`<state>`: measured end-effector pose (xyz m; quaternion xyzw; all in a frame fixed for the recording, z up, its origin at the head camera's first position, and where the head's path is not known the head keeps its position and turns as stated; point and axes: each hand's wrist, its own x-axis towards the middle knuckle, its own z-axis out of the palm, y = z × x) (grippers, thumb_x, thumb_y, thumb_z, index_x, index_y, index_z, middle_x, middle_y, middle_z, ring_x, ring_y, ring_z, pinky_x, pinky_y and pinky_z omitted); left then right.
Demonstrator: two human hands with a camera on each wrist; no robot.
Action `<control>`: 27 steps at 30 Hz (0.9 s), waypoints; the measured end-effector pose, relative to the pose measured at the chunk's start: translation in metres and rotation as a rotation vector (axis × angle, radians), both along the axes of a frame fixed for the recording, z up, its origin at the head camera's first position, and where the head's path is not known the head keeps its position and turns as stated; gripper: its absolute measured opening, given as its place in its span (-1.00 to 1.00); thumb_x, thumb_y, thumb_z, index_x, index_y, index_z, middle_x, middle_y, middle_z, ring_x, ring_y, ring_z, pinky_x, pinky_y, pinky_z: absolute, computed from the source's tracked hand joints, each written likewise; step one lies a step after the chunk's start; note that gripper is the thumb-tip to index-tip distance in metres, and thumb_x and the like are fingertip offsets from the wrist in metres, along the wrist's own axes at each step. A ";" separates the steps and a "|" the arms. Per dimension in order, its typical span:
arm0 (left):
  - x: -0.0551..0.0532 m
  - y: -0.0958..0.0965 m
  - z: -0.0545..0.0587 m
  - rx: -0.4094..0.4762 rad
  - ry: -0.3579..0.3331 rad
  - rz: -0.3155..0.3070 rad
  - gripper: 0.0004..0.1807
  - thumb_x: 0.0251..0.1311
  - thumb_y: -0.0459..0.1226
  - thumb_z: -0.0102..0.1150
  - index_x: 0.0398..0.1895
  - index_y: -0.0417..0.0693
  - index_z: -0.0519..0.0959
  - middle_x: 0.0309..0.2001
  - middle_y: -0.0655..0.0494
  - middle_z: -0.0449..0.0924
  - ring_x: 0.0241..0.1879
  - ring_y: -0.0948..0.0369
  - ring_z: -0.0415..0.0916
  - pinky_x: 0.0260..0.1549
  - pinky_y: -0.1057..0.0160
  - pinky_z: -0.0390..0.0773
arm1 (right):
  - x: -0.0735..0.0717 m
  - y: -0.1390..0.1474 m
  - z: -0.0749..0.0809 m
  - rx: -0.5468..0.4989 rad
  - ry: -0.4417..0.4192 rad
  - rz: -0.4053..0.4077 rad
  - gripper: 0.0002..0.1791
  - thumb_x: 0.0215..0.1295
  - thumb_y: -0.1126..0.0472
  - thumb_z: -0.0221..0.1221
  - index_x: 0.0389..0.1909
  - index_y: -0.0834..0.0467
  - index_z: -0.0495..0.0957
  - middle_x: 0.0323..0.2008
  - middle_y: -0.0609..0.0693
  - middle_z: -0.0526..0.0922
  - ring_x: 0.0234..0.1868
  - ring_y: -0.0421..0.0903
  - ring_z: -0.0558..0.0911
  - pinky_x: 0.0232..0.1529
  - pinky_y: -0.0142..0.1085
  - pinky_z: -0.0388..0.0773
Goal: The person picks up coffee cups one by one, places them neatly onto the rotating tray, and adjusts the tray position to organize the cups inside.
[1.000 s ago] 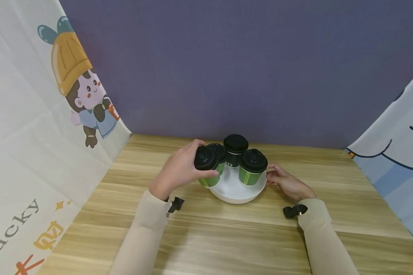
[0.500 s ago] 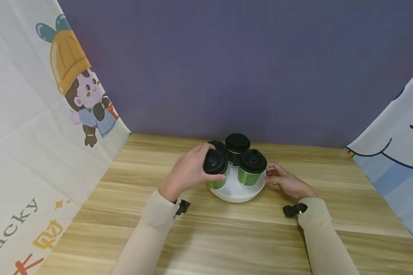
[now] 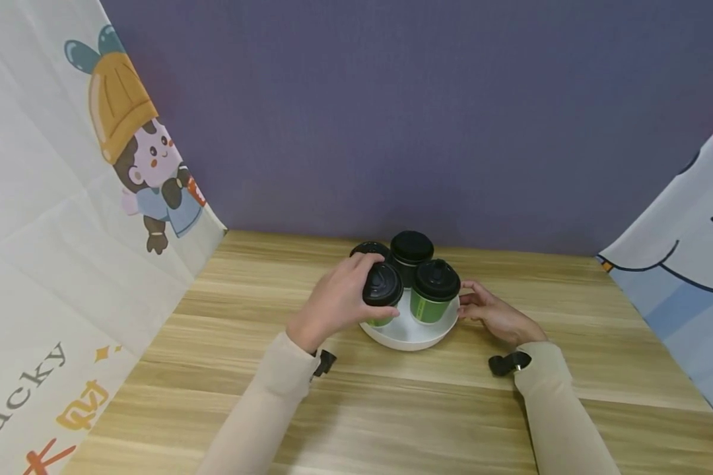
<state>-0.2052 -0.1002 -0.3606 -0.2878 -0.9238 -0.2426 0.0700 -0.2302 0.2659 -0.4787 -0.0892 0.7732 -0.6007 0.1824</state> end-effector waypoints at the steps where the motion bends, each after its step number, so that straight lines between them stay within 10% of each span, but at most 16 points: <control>1: 0.000 0.000 -0.001 -0.005 0.003 0.000 0.07 -0.09 0.30 0.51 0.46 0.06 0.34 0.38 0.02 0.45 0.29 0.00 0.49 0.20 -0.07 0.54 | 0.000 0.000 0.000 -0.002 0.001 0.002 -0.44 0.42 0.28 0.20 0.29 -0.14 0.20 0.24 0.23 0.42 0.09 -0.21 0.55 0.14 -0.23 0.40; 27: -0.006 0.015 -0.020 -0.040 0.139 -0.001 0.04 -0.18 0.31 0.55 0.27 -0.16 0.46 0.20 -0.01 0.54 0.14 0.02 0.45 0.18 0.00 0.48 | 0.000 0.001 0.001 0.028 0.023 -0.002 -0.64 0.55 0.25 0.03 0.21 -0.16 0.23 -0.02 -0.02 0.48 -0.06 -0.17 0.57 -0.05 -0.31 0.32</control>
